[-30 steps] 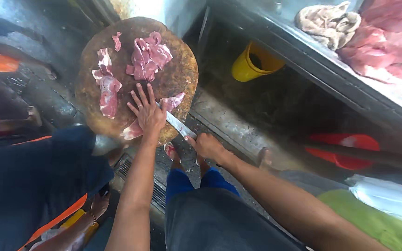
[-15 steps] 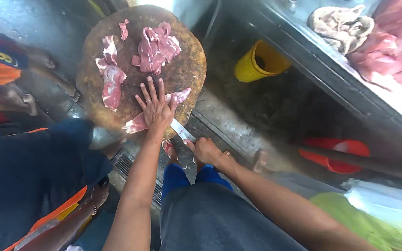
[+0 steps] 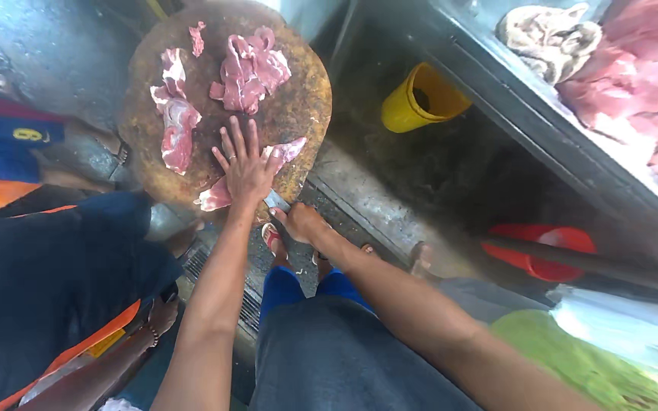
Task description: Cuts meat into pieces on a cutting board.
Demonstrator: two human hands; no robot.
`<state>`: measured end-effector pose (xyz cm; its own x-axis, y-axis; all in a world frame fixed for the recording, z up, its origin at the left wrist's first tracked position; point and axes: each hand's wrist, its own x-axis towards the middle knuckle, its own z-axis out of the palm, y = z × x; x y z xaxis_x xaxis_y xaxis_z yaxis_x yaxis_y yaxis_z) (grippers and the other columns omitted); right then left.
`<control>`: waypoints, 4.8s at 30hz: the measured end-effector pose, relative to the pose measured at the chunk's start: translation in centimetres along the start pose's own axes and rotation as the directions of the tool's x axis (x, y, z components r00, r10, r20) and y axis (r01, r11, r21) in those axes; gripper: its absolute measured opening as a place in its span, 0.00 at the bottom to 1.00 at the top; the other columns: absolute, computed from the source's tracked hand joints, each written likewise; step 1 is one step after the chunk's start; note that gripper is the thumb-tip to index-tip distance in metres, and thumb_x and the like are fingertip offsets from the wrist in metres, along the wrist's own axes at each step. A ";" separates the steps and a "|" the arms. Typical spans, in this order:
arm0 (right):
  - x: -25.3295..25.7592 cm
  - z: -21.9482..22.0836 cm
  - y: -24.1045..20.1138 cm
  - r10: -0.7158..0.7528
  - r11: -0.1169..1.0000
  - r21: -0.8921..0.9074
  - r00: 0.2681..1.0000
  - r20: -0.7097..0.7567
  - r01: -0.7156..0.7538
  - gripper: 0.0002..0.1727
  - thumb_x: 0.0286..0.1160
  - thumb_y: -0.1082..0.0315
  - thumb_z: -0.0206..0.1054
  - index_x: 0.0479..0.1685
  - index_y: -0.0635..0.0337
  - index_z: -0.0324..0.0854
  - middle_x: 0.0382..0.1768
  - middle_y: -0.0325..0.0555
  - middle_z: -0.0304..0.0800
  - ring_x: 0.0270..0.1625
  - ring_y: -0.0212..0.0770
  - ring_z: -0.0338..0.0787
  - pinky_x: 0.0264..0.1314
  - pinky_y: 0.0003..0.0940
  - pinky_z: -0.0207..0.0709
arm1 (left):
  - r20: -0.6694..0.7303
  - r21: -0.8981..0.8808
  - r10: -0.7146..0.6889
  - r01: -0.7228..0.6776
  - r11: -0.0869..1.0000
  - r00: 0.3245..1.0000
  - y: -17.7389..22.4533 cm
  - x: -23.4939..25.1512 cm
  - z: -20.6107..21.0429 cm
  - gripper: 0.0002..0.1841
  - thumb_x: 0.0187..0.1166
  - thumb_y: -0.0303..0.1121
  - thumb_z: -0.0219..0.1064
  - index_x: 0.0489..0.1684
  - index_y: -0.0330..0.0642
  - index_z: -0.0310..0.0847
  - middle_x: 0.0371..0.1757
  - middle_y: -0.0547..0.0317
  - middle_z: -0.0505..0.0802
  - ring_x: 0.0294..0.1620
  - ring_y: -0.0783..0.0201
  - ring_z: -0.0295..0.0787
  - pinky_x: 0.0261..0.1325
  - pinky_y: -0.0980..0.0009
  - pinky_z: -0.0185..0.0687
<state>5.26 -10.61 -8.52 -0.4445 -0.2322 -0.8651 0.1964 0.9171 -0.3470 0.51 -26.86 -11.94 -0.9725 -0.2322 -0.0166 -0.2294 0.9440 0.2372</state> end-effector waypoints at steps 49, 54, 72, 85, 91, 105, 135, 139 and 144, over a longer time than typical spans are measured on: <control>-1.6 2.8 -1.9 0.060 0.997 -0.062 0.993 0.100 -0.054 0.44 0.83 0.26 0.46 0.48 0.63 0.84 0.47 0.59 0.91 0.55 0.56 0.92 0.56 0.59 0.84 | 0.102 0.188 0.024 -0.043 0.981 0.995 -3.9 -0.5 -0.1 0.44 0.80 0.74 0.35 0.99 0.67 0.39 0.99 0.55 0.32 0.97 0.39 0.18 0.87 0.22 0.16; -0.7 2.9 -3.7 0.032 0.998 -0.050 0.997 0.068 -0.028 0.45 0.82 0.25 0.46 0.50 0.63 0.85 0.52 0.59 0.91 0.60 0.57 0.92 0.59 0.61 0.84 | 0.103 0.195 0.041 -0.061 0.979 0.994 -3.5 -0.7 -0.3 0.45 0.80 0.75 0.32 0.99 0.66 0.37 0.99 0.56 0.33 0.98 0.40 0.19 0.89 0.24 0.19; -8.7 7.5 8.7 0.009 0.995 -0.101 0.993 0.119 0.003 0.48 0.79 0.22 0.44 0.50 0.63 0.85 0.49 0.61 0.92 0.57 0.60 0.93 0.59 0.63 0.84 | -0.204 -0.273 -0.231 0.172 0.947 0.951 -4.2 -1.3 -6.0 0.27 0.86 0.41 0.58 0.82 0.41 0.72 0.85 0.35 0.72 0.88 0.37 0.63 0.88 0.42 0.58; -12.3 2.2 22.9 0.153 0.980 0.155 0.968 -0.198 -0.123 0.48 0.78 0.22 0.45 0.41 0.63 0.86 0.39 0.60 0.91 0.46 0.60 0.93 0.51 0.65 0.83 | 0.176 -0.104 -0.312 0.333 0.937 0.934 -12.1 -10.3 -10.0 0.20 0.88 0.42 0.61 0.69 0.38 0.81 0.66 0.34 0.86 0.68 0.37 0.83 0.73 0.36 0.76; -12.1 1.9 23.1 0.173 0.964 0.234 0.967 -0.185 -0.127 0.45 0.81 0.24 0.48 0.37 0.63 0.85 0.33 0.58 0.89 0.38 0.56 0.91 0.45 0.61 0.84 | 0.182 -0.210 -0.097 0.135 0.968 0.978 -4.7 -5.3 -10.1 0.20 0.91 0.37 0.56 0.74 0.36 0.78 0.68 0.37 0.87 0.70 0.40 0.85 0.75 0.39 0.77; -11.7 4.6 17.6 0.336 0.836 0.525 0.906 -0.258 -0.161 0.42 0.83 0.28 0.50 0.38 0.63 0.86 0.29 0.56 0.88 0.31 0.53 0.90 0.40 0.59 0.84 | 0.603 -0.266 0.455 -0.373 0.889 0.655 3.7 5.0 -7.1 0.15 0.77 0.41 0.75 0.48 0.37 0.89 0.52 0.41 0.90 0.58 0.44 0.87 0.65 0.41 0.82; -4.8 -3.7 14.0 -0.089 0.996 0.022 0.995 -0.041 0.090 0.45 0.81 0.25 0.47 0.44 0.64 0.86 0.44 0.62 0.90 0.52 0.61 0.91 0.57 0.66 0.81 | 0.218 -0.759 -0.715 0.576 0.303 0.664 0.8 -14.1 -8.6 0.21 0.95 0.38 0.51 0.68 0.26 0.73 0.44 0.41 0.93 0.35 0.55 0.96 0.42 0.57 0.96; -2.8 -5.6 6.3 -0.152 0.987 -0.056 0.988 0.011 0.153 0.45 0.84 0.27 0.45 0.49 0.65 0.86 0.51 0.64 0.90 0.59 0.62 0.90 0.61 0.67 0.80 | -0.078 -0.433 -0.551 0.470 0.769 0.831 0.5 -8.3 -5.7 0.26 0.91 0.39 0.54 0.82 0.31 0.66 0.76 0.35 0.81 0.76 0.45 0.79 0.80 0.49 0.74; -0.9 -4.6 2.0 -0.120 0.988 -0.098 0.993 0.001 0.120 0.44 0.84 0.27 0.45 0.54 0.64 0.85 0.56 0.63 0.90 0.64 0.61 0.90 0.63 0.66 0.81 | -0.031 0.074 -0.374 0.375 0.924 0.927 1.0 -4.3 0.8 0.44 0.85 0.70 0.37 0.99 0.58 0.34 0.99 0.51 0.37 0.98 0.42 0.26 0.88 0.25 0.24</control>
<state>2.03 -7.05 -6.81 -0.4644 -0.3412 -0.8172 0.0546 0.9100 -0.4110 4.39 -24.74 -12.37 -0.8146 -0.5754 -0.0737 -0.5797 0.8025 0.1412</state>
